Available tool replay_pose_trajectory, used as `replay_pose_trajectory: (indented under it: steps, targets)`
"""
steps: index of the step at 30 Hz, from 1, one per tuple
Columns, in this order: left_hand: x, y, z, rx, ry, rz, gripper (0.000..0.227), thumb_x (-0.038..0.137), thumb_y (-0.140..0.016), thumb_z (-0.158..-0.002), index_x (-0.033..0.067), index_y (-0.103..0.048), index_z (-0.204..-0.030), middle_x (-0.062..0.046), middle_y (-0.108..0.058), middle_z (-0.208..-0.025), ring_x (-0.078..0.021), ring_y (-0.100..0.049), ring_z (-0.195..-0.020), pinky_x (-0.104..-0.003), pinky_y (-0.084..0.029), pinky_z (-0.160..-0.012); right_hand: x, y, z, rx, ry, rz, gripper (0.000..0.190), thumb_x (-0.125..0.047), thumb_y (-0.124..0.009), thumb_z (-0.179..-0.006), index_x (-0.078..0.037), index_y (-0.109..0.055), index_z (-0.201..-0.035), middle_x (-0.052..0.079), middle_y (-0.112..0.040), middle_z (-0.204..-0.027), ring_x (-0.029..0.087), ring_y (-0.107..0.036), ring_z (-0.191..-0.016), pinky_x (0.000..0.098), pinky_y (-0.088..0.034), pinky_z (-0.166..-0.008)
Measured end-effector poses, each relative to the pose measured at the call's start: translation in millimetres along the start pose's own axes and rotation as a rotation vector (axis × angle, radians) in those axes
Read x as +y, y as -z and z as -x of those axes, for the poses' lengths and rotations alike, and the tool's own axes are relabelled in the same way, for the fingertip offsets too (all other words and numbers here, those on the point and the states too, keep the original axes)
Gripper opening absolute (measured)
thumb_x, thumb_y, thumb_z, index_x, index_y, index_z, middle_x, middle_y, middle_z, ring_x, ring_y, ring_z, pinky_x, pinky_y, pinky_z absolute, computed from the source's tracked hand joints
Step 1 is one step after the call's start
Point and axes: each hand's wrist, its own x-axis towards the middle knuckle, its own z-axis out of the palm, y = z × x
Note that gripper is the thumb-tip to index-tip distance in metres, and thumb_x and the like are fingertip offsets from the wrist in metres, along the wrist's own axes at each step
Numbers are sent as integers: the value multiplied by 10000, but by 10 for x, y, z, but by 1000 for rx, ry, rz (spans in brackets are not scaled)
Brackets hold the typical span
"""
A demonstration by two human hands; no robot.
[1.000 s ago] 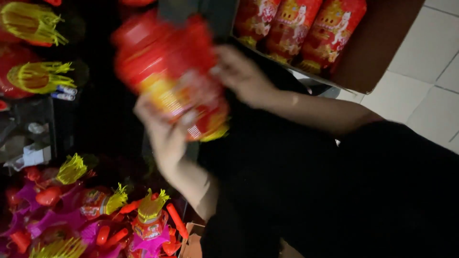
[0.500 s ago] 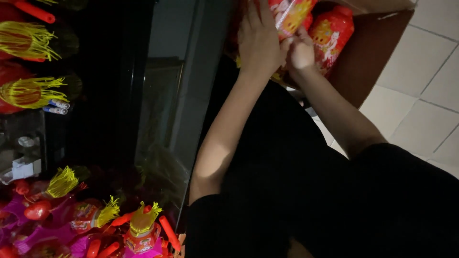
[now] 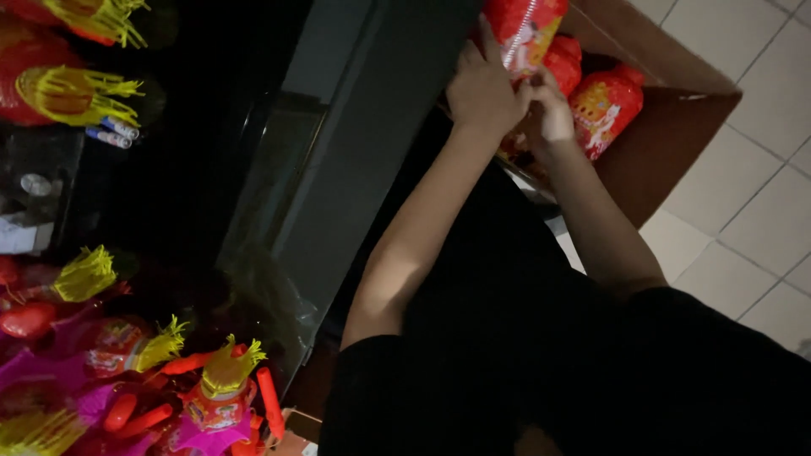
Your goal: Attaching plastic handles to red decorative lanterns and placing them into a cardboard box.
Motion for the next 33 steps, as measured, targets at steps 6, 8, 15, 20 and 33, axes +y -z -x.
replay_pose_trajectory:
  steps: [6, 8, 15, 20, 33]
  targets:
    - [4, 162, 175, 23, -13, 113, 1083, 614, -684, -847, -8, -163, -1565, -191, -511, -1371, -327, -622, -1110, -413, -565, -791, -38, -60, 74, -1, -156, 63, 593, -559, -583, -907, -201, -531, -1377, 54, -639, -1370, 228, -620, -1248, 341, -540, -957]
    - [-2, -47, 161, 91, -6, 33, 1096, 656, -650, -844, 5, -162, -1578, -181, -543, -1328, -322, -619, -1091, -420, -538, -822, -95, -128, 72, 88, -175, 96, 582, -543, -612, -889, -194, -575, -1353, 45, -677, -1335, 213, -652, -1226, 349, -564, -970]
    - [-31, -7, 176, 37, -16, 131, 1376, 696, -831, -763, 150, 104, -1613, -285, -411, -1497, -409, -615, -1119, -477, -556, -856, -230, -284, 160, 3, -254, 173, 1010, -773, -564, -723, -183, -435, -1533, 65, -514, -1590, 237, -504, -1461, 403, -459, -1184]
    - [99, 266, 338, 7, 14, -9, 1283, 716, -820, -704, 158, -100, -1608, -180, -493, -1357, -345, -589, -1045, -421, -524, -821, -165, -235, 199, 87, -249, 80, 901, -676, -580, -778, -117, -529, -1483, 105, -643, -1457, 226, -638, -1324, 339, -513, -1137]
    - [-131, -87, 340, 41, -7, 14, 1343, 777, -818, -726, 153, -32, -1617, -226, -463, -1409, -406, -569, -1119, -521, -529, -801, -319, 588, -920, 139, 471, 376, 369, -245, -688, -989, -108, -567, -1310, 101, -673, -1272, 257, -672, -1160, 371, -542, -993]
